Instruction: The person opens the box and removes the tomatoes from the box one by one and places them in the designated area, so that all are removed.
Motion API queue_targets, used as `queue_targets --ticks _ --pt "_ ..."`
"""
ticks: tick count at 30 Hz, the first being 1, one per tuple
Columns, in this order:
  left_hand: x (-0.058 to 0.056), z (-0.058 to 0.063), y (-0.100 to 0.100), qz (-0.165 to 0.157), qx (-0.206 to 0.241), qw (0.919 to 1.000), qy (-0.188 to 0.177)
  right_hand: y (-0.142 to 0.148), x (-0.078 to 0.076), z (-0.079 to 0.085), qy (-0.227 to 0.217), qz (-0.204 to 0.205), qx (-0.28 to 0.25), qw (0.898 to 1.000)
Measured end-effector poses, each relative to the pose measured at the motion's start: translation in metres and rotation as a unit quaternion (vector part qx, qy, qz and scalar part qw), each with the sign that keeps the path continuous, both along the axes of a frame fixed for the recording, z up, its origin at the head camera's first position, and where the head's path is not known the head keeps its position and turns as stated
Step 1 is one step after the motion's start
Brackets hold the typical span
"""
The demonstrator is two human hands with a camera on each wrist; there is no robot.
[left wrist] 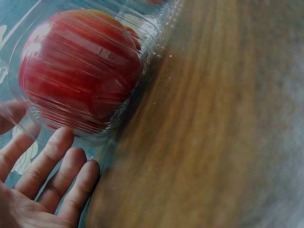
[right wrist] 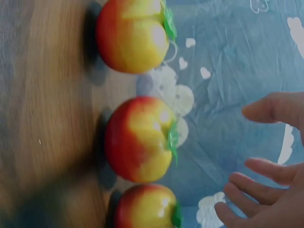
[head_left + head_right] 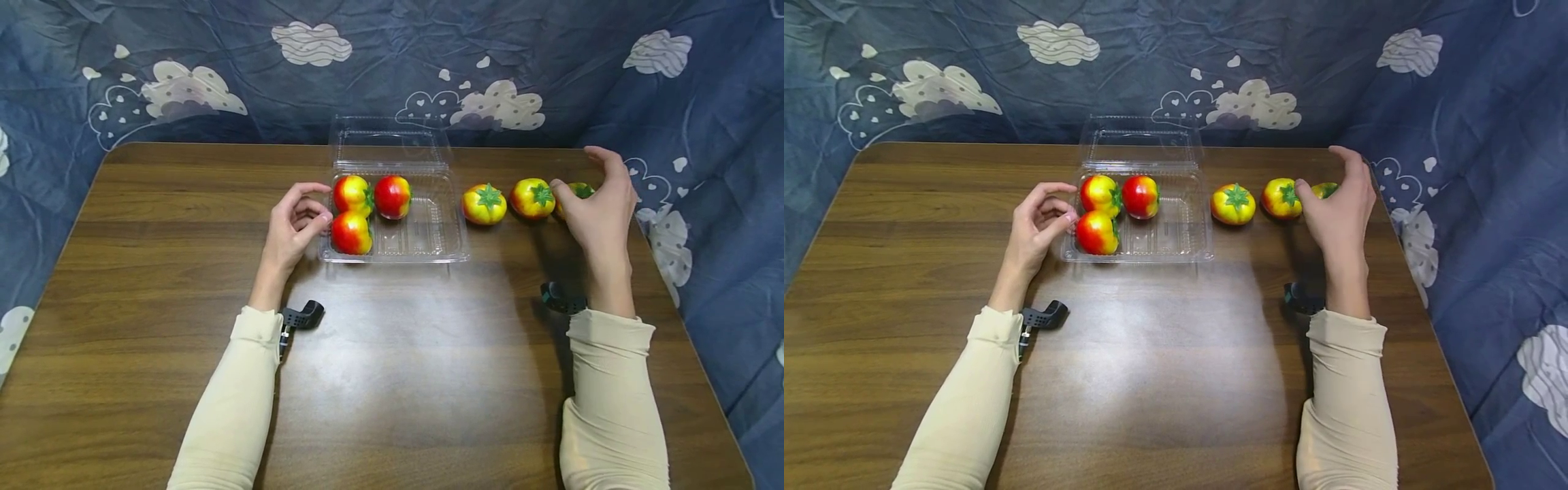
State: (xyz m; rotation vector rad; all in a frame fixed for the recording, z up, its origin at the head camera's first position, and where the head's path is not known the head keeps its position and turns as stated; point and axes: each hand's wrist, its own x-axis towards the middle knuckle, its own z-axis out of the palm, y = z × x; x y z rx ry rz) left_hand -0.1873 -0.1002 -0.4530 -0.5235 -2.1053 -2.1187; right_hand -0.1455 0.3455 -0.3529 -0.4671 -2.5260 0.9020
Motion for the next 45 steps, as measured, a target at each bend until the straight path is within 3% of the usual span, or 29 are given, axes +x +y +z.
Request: queue_targets --ticks 12,24,45 --pt "0.001 -0.001 -0.003 0.005 0.000 1.0000 -0.002 -0.029 -0.005 -0.001 0.029 0.052 -0.015 0.998" --pt "0.001 -0.001 -0.004 0.007 -0.007 0.9999 0.003 -0.057 -0.011 0.000 0.028 0.118 -0.027 0.992" --pt "-0.001 -0.002 0.001 0.002 0.001 1.0000 0.004 -0.099 -0.016 0.002 -0.014 0.213 -0.033 0.976"
